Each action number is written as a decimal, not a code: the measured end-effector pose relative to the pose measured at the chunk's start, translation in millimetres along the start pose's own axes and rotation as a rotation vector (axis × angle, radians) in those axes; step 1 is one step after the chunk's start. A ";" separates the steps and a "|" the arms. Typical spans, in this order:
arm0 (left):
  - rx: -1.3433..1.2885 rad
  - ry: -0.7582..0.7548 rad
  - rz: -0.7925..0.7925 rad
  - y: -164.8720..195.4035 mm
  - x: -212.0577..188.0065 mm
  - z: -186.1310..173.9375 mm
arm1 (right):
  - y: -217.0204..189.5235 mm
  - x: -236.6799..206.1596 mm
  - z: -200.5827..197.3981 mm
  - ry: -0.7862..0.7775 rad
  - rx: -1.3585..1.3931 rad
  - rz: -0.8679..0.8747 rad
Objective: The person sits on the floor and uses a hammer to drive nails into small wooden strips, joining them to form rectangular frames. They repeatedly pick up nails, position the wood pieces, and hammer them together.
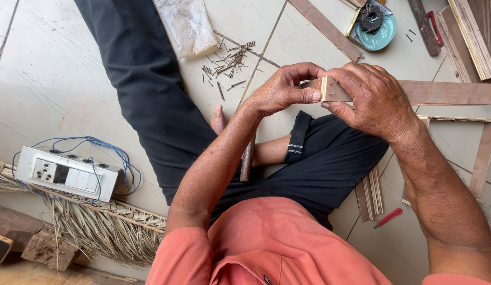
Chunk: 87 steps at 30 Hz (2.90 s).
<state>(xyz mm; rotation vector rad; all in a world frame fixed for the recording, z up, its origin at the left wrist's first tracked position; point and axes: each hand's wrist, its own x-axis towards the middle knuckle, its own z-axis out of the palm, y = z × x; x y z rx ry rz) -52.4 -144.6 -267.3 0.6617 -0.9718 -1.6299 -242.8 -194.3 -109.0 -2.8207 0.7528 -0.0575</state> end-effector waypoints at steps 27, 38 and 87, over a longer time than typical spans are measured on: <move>-0.238 -0.151 -0.100 -6.5 19.4 -18.8 | -2.0 2.3 2.5 -0.004 -0.032 -0.001; -0.253 -0.194 -0.076 -7.1 21.4 -16.8 | -3.4 1.9 3.2 0.012 -0.028 -0.005; -0.372 -0.338 -0.159 -1.2 27.3 -19.1 | -4.5 -0.8 3.6 0.002 0.000 -0.011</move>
